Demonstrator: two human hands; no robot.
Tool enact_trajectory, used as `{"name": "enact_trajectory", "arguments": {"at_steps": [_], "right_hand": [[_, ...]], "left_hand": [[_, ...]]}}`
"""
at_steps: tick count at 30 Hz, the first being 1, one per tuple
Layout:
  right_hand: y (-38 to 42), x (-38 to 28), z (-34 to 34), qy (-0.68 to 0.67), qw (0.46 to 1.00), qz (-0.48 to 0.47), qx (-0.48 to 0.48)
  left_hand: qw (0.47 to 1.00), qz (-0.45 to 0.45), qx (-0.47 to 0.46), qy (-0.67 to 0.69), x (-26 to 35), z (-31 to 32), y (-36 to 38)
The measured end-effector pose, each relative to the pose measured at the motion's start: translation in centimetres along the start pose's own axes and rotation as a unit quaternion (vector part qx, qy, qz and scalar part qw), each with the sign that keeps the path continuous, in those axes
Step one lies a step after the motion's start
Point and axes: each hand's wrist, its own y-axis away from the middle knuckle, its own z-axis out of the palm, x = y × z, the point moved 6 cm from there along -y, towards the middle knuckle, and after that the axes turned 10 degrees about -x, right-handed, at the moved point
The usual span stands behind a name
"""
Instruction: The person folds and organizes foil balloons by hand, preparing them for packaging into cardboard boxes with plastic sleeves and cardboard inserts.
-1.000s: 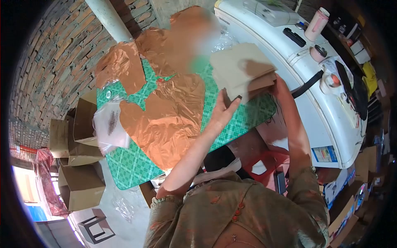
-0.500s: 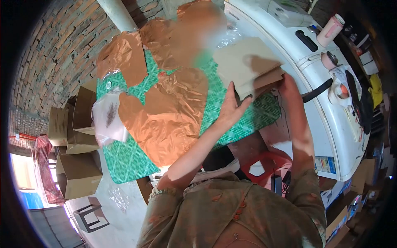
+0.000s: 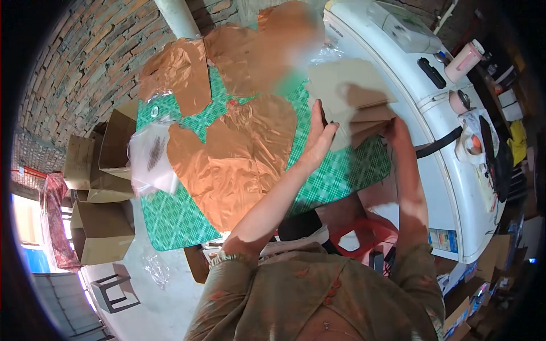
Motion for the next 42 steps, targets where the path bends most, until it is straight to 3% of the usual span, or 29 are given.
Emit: {"name": "enact_trajectory", "arguments": {"at_steps": [3, 6, 9, 13, 16, 18, 20, 22, 25, 26, 27, 33, 35, 38, 40, 42], "right_hand": [[0.8, 0.5, -0.9, 0.059, 0.998, -0.014, 0.003], [2.0, 1.0, -0.5, 0.028, 0.999, -0.033, -0.016], [4.6, 0.3, 1.0, 0.009, 0.999, -0.033, 0.009], [3.8, 0.8, -0.1, 0.008, 0.997, -0.034, -0.064], [4.6, 0.4, -0.8, 0.016, 0.997, -0.034, -0.061], [6.4, -0.2, -1.8, 0.118, 0.989, -0.060, -0.059], [10.5, -1.4, -1.0, 0.227, 0.960, -0.161, 0.024], [18.7, -2.6, 6.8, 0.331, 0.866, -0.326, 0.185], [23.2, -1.0, 15.6, 0.364, 0.813, -0.443, 0.106], [23.7, -0.5, 18.9, 0.434, 0.768, -0.466, 0.068], [23.5, -0.2, 22.4, 0.500, 0.716, -0.486, 0.029], [13.5, 3.1, 37.0, 0.567, 0.636, -0.495, -0.172], [7.9, 4.9, 40.0, 0.639, 0.581, -0.476, -0.168], [1.4, 6.9, 43.7, 0.735, 0.549, -0.377, -0.123], [-6.2, 10.6, 44.6, 0.796, 0.497, -0.326, -0.112], [-8.7, 11.4, 45.4, 0.811, 0.523, -0.246, -0.093]], "left_hand": [[1.000, 0.000, -0.025, 0.007, 0.6, -0.1, 0.4], [0.993, -0.054, -0.030, -0.098, 1.2, -0.1, 0.9], [0.991, -0.044, -0.042, -0.122, 1.0, -0.4, 0.4], [0.990, -0.025, -0.045, -0.128, 1.7, -0.9, 0.4], [0.991, -0.001, -0.017, -0.134, 3.1, -2.1, 1.8], [0.979, 0.025, 0.004, -0.202, 4.5, -3.7, 2.9], [0.947, 0.059, 0.018, -0.315, 6.6, -7.4, 4.1], [0.866, 0.126, 0.025, -0.483, 8.4, -12.0, 5.6], [0.784, 0.031, 0.007, -0.620, 8.2, -17.7, 8.0], [0.775, 0.027, 0.005, -0.632, 8.1, -18.9, 8.8], [0.765, 0.024, 0.004, -0.644, 7.7, -19.8, 9.5], [0.703, -0.032, 0.008, -0.711, 2.6, -21.0, 11.5], [0.687, -0.045, 0.010, -0.725, 3.7, -20.3, 11.7], [0.692, -0.044, 0.010, -0.721, 3.5, -20.4, 11.8], [0.691, -0.039, 0.010, -0.722, 3.9, -20.2, 11.8], [0.701, -0.035, 0.014, -0.712, 4.2, -20.2, 11.8]]}}
